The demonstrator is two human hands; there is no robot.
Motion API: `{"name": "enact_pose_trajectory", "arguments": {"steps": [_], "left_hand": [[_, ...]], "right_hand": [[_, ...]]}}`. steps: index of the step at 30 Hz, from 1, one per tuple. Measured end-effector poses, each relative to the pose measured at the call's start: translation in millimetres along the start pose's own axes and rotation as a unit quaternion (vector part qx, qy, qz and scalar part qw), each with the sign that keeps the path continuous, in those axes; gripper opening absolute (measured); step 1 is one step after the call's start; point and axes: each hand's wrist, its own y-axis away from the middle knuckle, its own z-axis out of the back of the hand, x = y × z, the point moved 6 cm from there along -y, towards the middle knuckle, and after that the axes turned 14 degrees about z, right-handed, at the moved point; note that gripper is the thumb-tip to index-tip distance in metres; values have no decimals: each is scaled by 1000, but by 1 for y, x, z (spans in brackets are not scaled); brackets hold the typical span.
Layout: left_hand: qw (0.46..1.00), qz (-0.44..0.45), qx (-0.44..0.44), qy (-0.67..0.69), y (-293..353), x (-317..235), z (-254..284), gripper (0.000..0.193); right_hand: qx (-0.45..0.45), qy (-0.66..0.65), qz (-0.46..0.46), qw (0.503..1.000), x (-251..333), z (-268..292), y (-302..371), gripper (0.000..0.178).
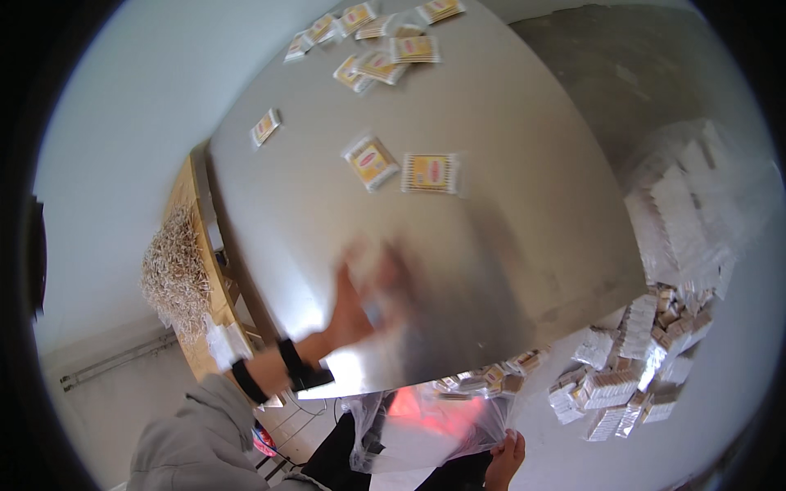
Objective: Manually sort and pack cotton swab packets into plastic bags.
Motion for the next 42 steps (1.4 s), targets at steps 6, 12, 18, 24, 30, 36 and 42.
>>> {"name": "enact_pose_trajectory", "arguments": {"steps": [6, 12, 18, 24, 30, 36, 42], "left_hand": [[799, 336, -480, -135, -142, 141, 273, 87], [940, 23, -231, -251, -224, 72, 203, 71], [951, -83, -241, -176, -164, -50, 64, 72], [947, -186, -114, -236, -155, -97, 14, 74], [948, -203, -13, -245, -100, -99, -35, 74], [936, -205, 122, -260, 29, -68, -128, 77], [949, -238, 176, -112, 50, -97, -103, 67]], "right_hand": [[97, 251, 156, 950, 8, -7, -5, 18], [-35, 30, -7, 999, -17, -27, -22, 14], [-45, 22, -22, 999, -13, -19, -14, 14], [-12, 33, -12, 999, -8, -29, -27, 15], [-4, 12, -25, 1000, -8, -24, -36, 16], [25, -43, -23, 998, -26, -34, -49, 15], [-17, -54, -7, 998, -21, 14, -29, 12]]}}
